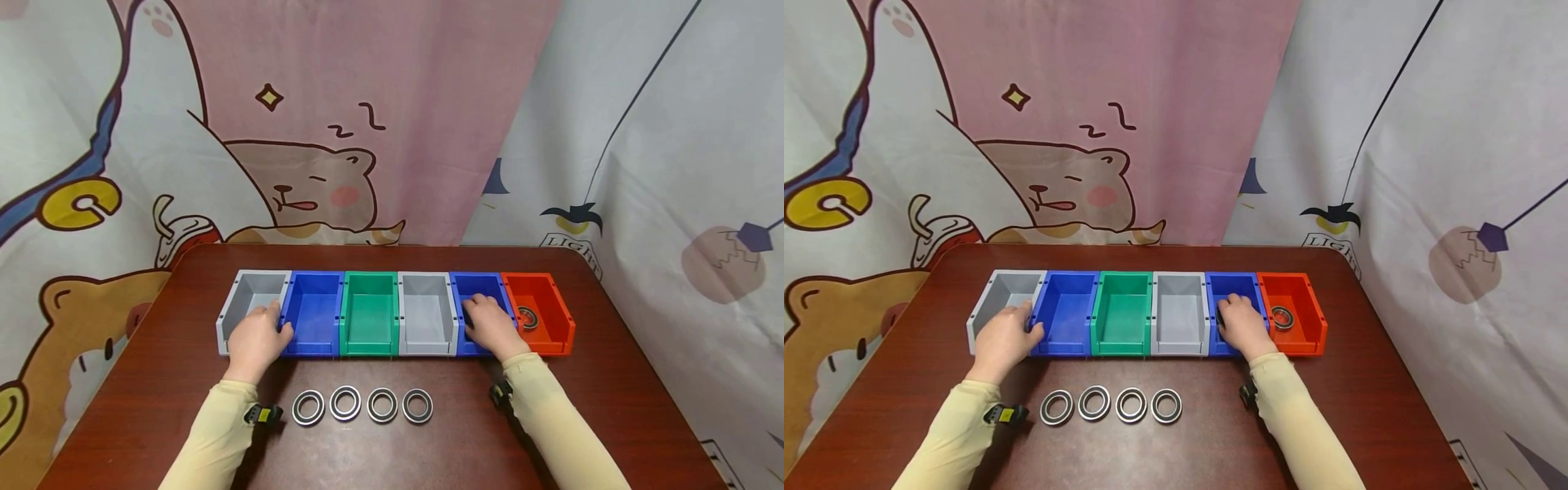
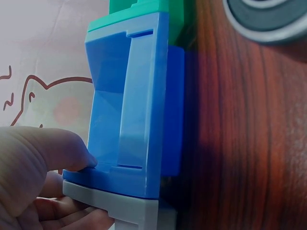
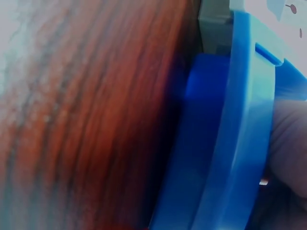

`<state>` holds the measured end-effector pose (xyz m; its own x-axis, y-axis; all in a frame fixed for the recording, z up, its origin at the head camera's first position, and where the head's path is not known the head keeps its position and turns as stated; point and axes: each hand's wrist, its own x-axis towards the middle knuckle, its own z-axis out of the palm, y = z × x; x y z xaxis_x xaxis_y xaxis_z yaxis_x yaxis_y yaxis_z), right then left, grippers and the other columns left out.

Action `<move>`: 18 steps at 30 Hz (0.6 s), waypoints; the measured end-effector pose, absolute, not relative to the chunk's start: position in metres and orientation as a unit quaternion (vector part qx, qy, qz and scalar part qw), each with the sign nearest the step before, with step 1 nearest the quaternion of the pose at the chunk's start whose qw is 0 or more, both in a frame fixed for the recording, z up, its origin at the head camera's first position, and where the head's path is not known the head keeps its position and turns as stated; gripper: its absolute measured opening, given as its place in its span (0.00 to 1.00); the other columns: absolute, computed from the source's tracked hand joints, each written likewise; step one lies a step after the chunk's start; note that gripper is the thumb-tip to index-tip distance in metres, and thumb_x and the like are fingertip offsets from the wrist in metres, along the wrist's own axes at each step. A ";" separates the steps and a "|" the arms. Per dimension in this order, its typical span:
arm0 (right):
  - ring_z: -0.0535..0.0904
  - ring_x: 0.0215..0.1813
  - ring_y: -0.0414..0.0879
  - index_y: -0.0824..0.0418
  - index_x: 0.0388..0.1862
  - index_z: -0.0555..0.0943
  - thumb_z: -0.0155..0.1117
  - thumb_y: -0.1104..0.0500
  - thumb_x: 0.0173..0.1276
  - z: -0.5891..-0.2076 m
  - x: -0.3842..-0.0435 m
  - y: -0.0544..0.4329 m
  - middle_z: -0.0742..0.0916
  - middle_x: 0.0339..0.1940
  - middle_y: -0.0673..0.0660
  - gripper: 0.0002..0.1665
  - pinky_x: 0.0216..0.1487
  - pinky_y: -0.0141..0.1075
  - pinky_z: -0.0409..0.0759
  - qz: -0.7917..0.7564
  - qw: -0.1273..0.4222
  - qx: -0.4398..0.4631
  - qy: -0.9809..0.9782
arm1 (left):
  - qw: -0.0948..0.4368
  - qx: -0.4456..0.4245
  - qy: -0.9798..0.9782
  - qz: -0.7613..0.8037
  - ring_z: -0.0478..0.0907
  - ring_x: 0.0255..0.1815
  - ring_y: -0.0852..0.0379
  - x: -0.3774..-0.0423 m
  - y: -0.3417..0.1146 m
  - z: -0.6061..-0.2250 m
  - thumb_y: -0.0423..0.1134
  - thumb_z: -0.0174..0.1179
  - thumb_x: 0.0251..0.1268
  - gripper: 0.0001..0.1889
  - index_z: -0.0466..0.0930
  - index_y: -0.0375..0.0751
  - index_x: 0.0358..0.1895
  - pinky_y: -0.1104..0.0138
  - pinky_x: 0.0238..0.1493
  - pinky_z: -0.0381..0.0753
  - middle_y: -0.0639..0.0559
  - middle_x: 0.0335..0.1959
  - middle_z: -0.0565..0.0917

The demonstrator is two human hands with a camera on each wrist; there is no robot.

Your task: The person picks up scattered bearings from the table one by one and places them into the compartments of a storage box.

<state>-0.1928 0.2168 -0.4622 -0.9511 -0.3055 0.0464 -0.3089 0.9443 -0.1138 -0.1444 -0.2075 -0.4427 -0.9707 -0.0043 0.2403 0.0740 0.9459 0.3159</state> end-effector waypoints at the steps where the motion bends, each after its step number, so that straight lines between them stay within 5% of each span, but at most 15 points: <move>1: 0.76 0.53 0.64 0.72 0.56 0.80 0.74 0.60 0.60 -0.462 -0.193 0.217 0.82 0.51 0.69 0.28 0.56 0.55 0.76 0.062 0.012 0.153 -0.986 | 0.119 -0.018 -0.979 -0.163 0.81 0.34 0.34 -0.144 -0.207 -0.443 0.38 0.63 0.57 0.26 0.76 0.23 0.57 0.44 0.31 0.79 0.28 0.40 0.81; 18: 0.79 0.57 0.62 0.68 0.61 0.79 0.71 0.58 0.62 -0.433 -0.169 0.227 0.82 0.56 0.67 0.29 0.58 0.56 0.75 0.149 0.011 0.168 -0.974 | 0.116 -0.018 -0.980 -0.162 0.81 0.35 0.34 -0.144 -0.207 -0.442 0.38 0.64 0.58 0.27 0.76 0.22 0.58 0.45 0.30 0.79 0.28 0.40 0.81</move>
